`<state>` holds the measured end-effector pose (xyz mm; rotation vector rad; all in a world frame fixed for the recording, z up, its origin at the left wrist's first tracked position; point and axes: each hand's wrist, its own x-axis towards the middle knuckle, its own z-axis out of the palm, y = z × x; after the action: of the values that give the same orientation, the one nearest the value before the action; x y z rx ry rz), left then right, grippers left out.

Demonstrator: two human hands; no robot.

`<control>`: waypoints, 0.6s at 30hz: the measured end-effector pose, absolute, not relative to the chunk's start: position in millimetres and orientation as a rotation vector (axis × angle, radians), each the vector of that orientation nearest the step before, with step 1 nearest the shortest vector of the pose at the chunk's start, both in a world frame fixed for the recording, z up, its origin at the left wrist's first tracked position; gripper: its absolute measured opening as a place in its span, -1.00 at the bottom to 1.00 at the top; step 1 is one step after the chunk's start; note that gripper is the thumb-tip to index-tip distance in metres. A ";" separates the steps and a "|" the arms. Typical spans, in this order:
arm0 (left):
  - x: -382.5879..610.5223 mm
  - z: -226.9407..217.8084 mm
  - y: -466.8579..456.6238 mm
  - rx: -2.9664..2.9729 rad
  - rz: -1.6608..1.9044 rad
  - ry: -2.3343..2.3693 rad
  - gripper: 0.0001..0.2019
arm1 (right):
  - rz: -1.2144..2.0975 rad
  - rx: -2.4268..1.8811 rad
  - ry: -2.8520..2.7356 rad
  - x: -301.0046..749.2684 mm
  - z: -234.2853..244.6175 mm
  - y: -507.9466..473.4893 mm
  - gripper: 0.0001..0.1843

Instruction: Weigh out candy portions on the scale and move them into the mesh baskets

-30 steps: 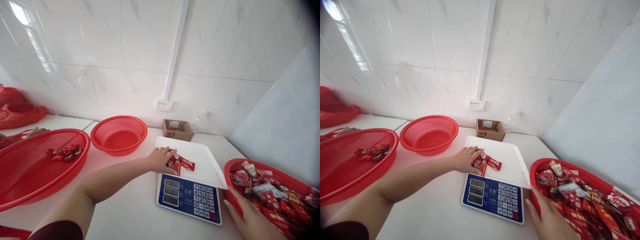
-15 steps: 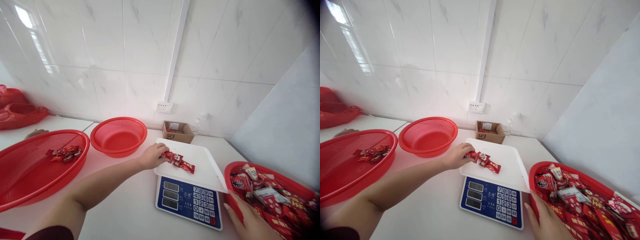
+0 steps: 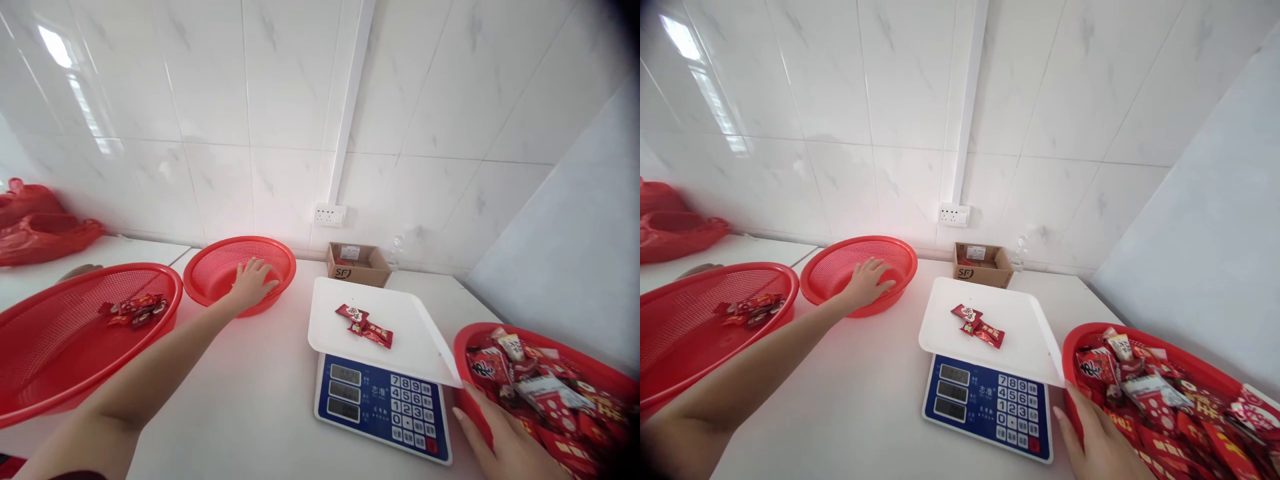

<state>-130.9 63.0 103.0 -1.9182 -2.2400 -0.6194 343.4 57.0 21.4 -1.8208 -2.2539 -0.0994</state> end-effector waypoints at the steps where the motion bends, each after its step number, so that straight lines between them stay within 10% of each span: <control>1: -120.5 101.2 63.8 -1.977 -0.596 -2.204 -0.68 | -0.085 -1.830 -2.252 343.4 21.0 57.6 -0.40; 10: 13.5 84.3 99.5 -2.767 -0.277 -1.518 -0.35 | 0.011 -1.940 -2.194 336.6 26.8 51.4 -0.32; 18: 64.3 72.0 132.9 -2.762 -0.175 -1.384 -0.47 | -0.090 -1.869 -2.255 328.9 41.7 44.7 -0.33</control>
<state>64.3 132.9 72.0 -2.7622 -1.3837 -0.1749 328.9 44.7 41.7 -1.8688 -2.2548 -0.0902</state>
